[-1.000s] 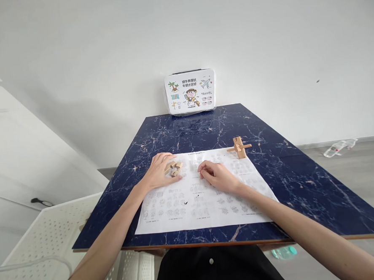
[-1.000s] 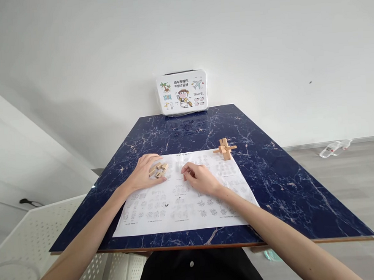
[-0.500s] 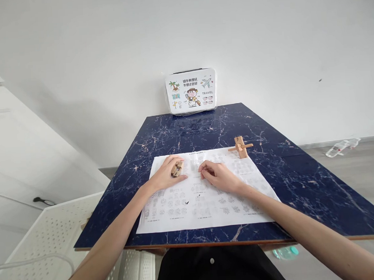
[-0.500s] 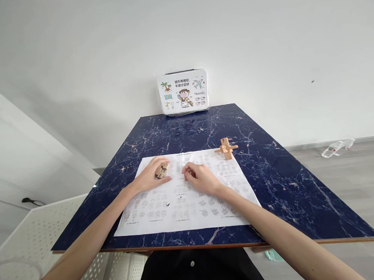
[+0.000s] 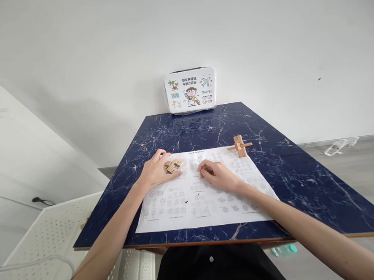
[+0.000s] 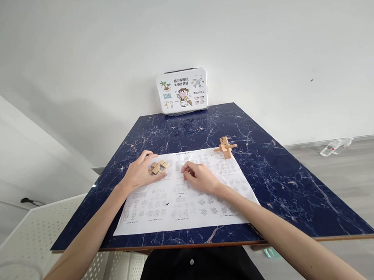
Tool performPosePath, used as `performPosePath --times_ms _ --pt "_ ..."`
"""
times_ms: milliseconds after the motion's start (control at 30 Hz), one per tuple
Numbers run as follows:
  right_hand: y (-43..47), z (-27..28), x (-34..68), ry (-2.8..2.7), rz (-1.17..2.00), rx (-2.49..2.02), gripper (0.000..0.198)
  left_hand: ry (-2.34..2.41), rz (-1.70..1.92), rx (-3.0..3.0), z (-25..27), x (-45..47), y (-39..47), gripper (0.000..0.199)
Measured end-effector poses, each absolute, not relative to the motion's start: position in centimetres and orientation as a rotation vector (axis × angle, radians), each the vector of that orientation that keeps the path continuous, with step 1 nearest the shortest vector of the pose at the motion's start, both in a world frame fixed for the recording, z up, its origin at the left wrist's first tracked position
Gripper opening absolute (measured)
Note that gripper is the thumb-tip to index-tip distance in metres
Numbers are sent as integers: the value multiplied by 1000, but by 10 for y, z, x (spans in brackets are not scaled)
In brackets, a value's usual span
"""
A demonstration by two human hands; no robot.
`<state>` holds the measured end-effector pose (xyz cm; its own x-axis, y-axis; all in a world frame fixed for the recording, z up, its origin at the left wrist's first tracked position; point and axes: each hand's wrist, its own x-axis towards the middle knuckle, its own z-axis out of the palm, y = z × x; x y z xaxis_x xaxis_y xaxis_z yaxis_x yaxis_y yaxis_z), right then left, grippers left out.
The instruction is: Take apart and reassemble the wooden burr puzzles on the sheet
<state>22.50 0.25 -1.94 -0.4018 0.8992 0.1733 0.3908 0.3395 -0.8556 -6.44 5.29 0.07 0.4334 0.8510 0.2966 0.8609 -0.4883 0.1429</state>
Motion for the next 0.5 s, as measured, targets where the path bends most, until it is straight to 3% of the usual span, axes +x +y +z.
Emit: performPosePath --times_ms 200,500 --pt "3 -18 225 -1960 981 -1130 13 -1637 -341 -2799 8 -61 48 82" --pt "3 -20 225 -1950 985 -1128 12 -1588 -512 -3127 17 -54 42 89"
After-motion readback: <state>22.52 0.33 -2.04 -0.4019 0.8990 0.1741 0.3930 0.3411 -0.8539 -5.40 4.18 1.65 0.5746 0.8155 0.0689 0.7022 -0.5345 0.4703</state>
